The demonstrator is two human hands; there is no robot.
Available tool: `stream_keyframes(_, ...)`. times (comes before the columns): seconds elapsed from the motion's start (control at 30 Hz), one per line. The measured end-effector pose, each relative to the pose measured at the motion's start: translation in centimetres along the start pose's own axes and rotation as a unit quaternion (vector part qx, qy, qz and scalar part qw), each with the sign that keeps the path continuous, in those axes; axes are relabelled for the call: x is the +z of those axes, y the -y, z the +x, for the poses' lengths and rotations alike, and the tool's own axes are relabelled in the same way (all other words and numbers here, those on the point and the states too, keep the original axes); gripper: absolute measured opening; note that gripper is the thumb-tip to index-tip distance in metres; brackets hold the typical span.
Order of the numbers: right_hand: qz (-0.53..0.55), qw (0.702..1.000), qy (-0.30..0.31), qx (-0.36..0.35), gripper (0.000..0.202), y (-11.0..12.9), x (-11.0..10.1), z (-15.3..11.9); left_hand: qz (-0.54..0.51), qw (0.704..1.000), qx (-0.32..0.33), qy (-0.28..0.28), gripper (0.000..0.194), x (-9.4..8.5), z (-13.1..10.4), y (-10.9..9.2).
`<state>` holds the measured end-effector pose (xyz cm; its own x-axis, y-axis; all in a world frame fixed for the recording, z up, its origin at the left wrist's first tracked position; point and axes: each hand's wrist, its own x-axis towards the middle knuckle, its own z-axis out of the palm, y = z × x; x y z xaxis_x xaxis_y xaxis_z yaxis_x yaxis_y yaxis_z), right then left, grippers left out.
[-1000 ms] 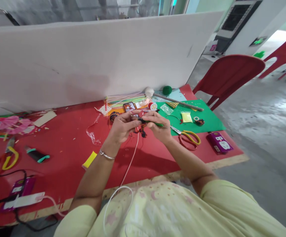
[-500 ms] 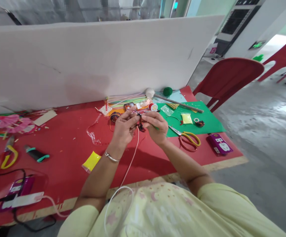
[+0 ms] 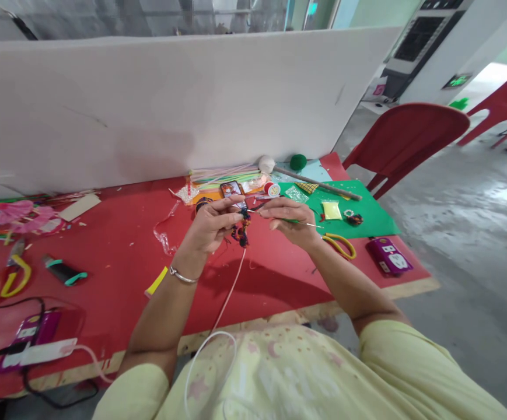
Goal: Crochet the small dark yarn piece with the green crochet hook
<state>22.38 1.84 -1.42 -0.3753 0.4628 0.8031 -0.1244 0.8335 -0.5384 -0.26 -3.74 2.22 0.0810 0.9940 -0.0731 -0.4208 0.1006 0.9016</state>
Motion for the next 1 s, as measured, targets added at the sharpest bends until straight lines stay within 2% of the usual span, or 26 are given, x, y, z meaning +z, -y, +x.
stream_keyframes(0.13, -0.009, 0.999, 0.028, -0.014, 0.031, 0.8, -1.0, 0.5, 0.036, 0.999, -0.001, 0.009, 0.046, -0.1, -0.1, -0.5)
stream_keyframes(0.23, 0.016, 0.999, 0.045, 0.012, 0.026, 1.3, -1.8, 1.1, 0.05, 0.998, -0.007, 0.024, 0.045, -0.2, -0.1, -0.8)
stream_keyframes(0.37, 0.135, 0.983, 0.034, 0.123, 0.024, 1.0, -1.5, 0.9, 0.061, 0.997, -0.011, 0.047, 0.046, -0.1, 0.1, -0.5)
stream_keyframes(0.47, 0.257, 0.94, -0.045, 0.22, 0.032, 0.0, 0.5, -0.2, 0.06, 0.997, 0.026, 0.043, 0.048, 0.5, 0.3, 0.5)
stream_keyframes(0.53, 0.301, 0.902, -0.118, 0.286, 0.041, -0.4, 2.4, -1.0, 0.083, 0.992, 0.092, -0.009, 0.046, 1.3, 0.3, 1.6)
stream_keyframes(0.6, 0.284, 0.882, -0.184, 0.327, 0.046, -0.4, 4.2, -1.5, 0.14, 0.971, 0.175, -0.082, 0.043, 2.2, 0.2, 2.7)
stream_keyframes(0.67, 0.209, 0.896, -0.237, 0.311, 0.039, -0.1, 5.7, -1.6, 0.182, 0.942, 0.234, -0.159, 0.041, 3.1, 0.1, 3.6)
stream_keyframes(0.73, 0.13, 0.923, -0.27, 0.243, 0.03, 0.2, 6.8, -1.5, 0.155, 0.934, 0.25, -0.203, 0.041, 3.8, 0.1, 4.0)
stream_keyframes(0.8, 0.097, 0.935, -0.286, 0.184, 0.027, 0.1, 7.6, -1.2, 0.06, 0.959, 0.201, -0.189, 0.042, 4.0, 0.3, 3.7)
stream_keyframes(0.87, 0.12, 0.93, -0.292, 0.188, 0.034, -0.4, 7.8, -0.8, -0.054, 0.987, 0.095, -0.115, 0.042, 3.6, 0.5, 2.7)
stream_keyframes(0.9, 0.14, 0.925, -0.286, 0.206, 0.039, -0.7, 7.6, -0.6, -0.09, 0.992, 0.044, -0.073, 0.043, 3.2, 0.6, 2.1)
stream_keyframes(0.97, 0.172, 0.928, -0.242, 0.225, 0.046, -1.2, 6.6, -0.1, -0.104, 0.994, -0.024, -0.017, 0.046, 2.1, 0.5, 0.9)
stream_keyframes(1.0, 0.172, 0.941, -0.202, 0.21, 0.044, -1.3, 5.7, 0.2, -0.096, 0.994, -0.047, 0.002, 0.046, 1.5, 0.4, 0.4)
